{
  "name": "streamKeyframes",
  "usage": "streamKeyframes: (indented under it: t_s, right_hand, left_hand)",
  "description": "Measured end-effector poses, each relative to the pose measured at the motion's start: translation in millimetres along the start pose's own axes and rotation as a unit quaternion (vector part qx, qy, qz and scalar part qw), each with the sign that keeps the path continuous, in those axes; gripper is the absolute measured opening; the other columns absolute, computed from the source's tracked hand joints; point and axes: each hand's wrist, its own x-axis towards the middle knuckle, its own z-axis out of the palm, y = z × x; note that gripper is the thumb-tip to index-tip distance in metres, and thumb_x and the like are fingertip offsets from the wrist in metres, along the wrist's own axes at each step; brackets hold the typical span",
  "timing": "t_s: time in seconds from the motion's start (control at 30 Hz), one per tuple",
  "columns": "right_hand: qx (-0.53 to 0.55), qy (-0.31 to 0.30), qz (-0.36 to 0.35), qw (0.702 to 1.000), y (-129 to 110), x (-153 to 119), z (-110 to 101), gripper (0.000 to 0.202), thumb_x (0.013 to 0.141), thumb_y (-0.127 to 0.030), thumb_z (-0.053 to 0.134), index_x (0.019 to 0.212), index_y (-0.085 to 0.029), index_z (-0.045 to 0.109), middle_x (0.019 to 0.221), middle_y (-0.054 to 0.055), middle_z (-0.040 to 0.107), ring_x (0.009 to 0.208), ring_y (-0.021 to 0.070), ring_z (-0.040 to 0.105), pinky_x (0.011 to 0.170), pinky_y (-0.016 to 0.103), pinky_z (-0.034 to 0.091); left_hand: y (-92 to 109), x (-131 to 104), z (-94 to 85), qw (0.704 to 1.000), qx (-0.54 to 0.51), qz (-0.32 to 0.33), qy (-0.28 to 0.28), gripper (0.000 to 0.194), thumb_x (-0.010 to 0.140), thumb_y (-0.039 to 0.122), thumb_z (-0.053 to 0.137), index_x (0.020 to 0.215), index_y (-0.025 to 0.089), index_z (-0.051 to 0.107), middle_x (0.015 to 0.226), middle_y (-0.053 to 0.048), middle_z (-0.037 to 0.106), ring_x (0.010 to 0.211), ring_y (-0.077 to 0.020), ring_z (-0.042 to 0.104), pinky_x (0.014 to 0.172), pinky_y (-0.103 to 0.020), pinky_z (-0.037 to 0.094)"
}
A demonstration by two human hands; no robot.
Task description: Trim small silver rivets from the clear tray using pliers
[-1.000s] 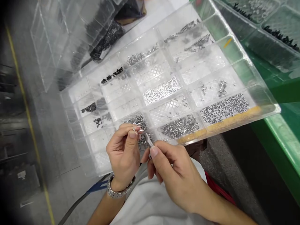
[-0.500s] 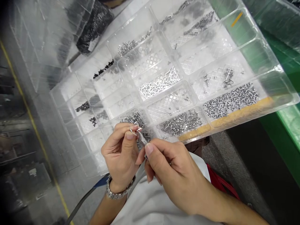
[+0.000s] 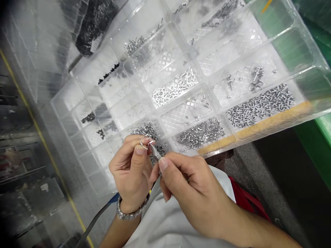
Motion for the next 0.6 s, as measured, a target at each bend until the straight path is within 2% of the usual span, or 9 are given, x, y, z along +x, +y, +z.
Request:
streamKeyframes:
  t_s: [0.17,0.37,0.6]
  right_hand:
    - [0.002,-0.004,-0.003,1.000,0.1,0.3,0.4,0.040,0.122,-0.046,0.051,0.102,-0.021,0.076,0.075,-0.003,0.063,0.068,0.0097,0.055,0.065,0.024,0.042]
    - [0.004,-0.006,-0.005,1.000,-1.0,0.3,-0.7,0.039,0.122,-0.045,0.051,0.103,-0.021,0.076,0.075,-0.003,0.063,0.067,0.0093,0.053,0.065,0.023,0.042]
    - [0.000,-0.010,-0.004,1.000,-1.6,2.0,-1.8,0.040,0.122,-0.045,0.051,0.103,-0.022,0.076,0.075,-0.003,0.063,0.067,0.0092,0.054,0.065,0.023,0.042]
  left_hand:
    - [1.1,0.5,-0.7,1.000,-0.007,0.000,-0.020,0.016,0.108,0.023,0.076,0.116,0.028,0.089,0.107,-0.006,0.081,0.101,-0.0174,0.075,0.088,-0.030,0.064]
    - [1.0,0.5,-0.2,1.000,-0.001,-0.010,-0.007,0.012,0.106,0.029,0.079,0.113,0.029,0.090,0.104,-0.006,0.080,0.098,-0.0180,0.076,0.085,-0.029,0.062]
    - [2.0,0.8,-0.8,1.000,-0.011,-0.007,-0.021,0.016,0.108,0.024,0.076,0.115,0.028,0.089,0.106,-0.005,0.081,0.101,-0.0171,0.074,0.088,-0.029,0.062]
